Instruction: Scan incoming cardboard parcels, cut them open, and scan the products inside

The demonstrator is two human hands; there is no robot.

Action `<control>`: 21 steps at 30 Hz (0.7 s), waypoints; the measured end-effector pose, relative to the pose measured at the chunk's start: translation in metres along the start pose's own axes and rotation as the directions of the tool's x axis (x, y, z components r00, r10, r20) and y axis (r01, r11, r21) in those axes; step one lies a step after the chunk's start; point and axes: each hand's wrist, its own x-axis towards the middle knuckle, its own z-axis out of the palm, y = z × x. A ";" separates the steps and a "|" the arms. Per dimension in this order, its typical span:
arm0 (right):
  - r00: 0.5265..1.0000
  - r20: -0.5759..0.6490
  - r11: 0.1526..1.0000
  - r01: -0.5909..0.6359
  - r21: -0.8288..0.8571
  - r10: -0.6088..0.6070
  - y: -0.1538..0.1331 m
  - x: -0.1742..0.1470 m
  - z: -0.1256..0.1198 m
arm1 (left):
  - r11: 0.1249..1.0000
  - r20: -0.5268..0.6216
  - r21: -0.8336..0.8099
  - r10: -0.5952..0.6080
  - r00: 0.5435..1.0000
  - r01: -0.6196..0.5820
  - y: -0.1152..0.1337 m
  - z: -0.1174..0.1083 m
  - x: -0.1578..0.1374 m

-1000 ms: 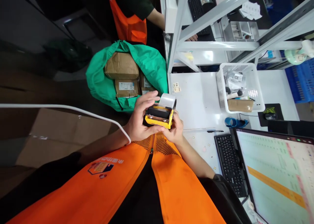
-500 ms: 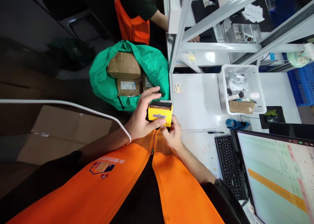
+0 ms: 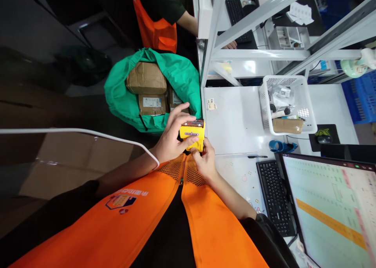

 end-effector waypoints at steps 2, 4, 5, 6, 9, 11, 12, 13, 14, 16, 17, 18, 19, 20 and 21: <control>1.000 -0.003 1.000 -0.008 -0.004 0.008 0.000 0.000 0.000 | 1.000 -0.003 0.012 -0.002 1.000 0.002 0.000 0.001 0.000; 1.000 -0.004 1.000 -0.014 -0.010 0.014 0.000 0.001 -0.001 | 1.000 0.000 0.028 -0.004 1.000 0.004 -0.001 0.002 -0.001; 1.000 -0.004 1.000 -0.013 -0.012 0.013 0.001 0.001 -0.001 | 0.999 -0.001 0.037 -0.003 1.000 0.003 -0.001 0.002 -0.001; 1.000 -0.004 1.000 -0.011 -0.013 0.011 0.001 0.001 -0.002 | 0.999 -0.004 0.046 -0.002 1.000 0.003 -0.001 0.002 -0.001; 1.000 -0.001 1.000 -0.005 -0.007 0.005 0.002 0.001 -0.003 | 0.999 -0.005 0.051 -0.007 1.000 0.007 -0.002 0.003 -0.001; 1.000 0.000 1.000 0.002 0.000 -0.002 0.003 0.000 -0.003 | 0.999 0.003 0.041 -0.014 1.000 0.014 -0.002 0.003 -0.001; 1.000 0.000 1.000 0.008 0.002 -0.008 0.004 0.000 -0.003 | 0.999 0.006 0.035 -0.016 1.000 0.016 -0.002 0.003 -0.001; 1.000 -0.001 1.000 0.015 0.001 -0.015 0.005 0.000 -0.004 | 0.999 0.006 0.031 -0.016 1.000 0.015 -0.002 0.003 -0.001; 1.000 -0.004 1.000 0.022 -0.003 -0.022 0.006 0.000 -0.004 | 0.999 0.004 0.029 -0.014 1.000 0.014 -0.002 0.003 -0.002; 0.999 -0.008 0.999 0.035 -0.030 -0.035 0.011 0.000 -0.006 | 1.000 0.005 0.026 -0.007 1.000 0.007 -0.002 0.004 -0.002; 0.999 -0.009 0.998 0.044 -0.051 -0.045 0.014 0.001 -0.008 | 1.000 0.009 0.022 -0.002 1.000 0.002 -0.002 0.004 -0.003; 0.998 -0.009 0.995 0.059 -0.074 -0.060 0.018 0.002 -0.009 | 1.000 0.010 0.017 0.008 1.000 -0.008 -0.002 0.004 -0.003; 0.997 -0.006 0.992 0.079 -0.096 -0.079 0.022 0.003 -0.012 | 1.000 0.007 0.005 0.021 1.000 -0.021 -0.002 0.004 -0.004; 0.995 0.001 0.988 0.104 -0.114 -0.105 0.026 0.005 -0.014 | 0.999 -0.001 -0.013 0.033 0.999 -0.033 -0.002 0.003 -0.005; 0.991 0.006 0.983 0.135 -0.125 -0.136 0.029 0.006 -0.016 | 0.998 -0.009 -0.036 0.043 0.999 -0.043 -0.002 0.003 -0.005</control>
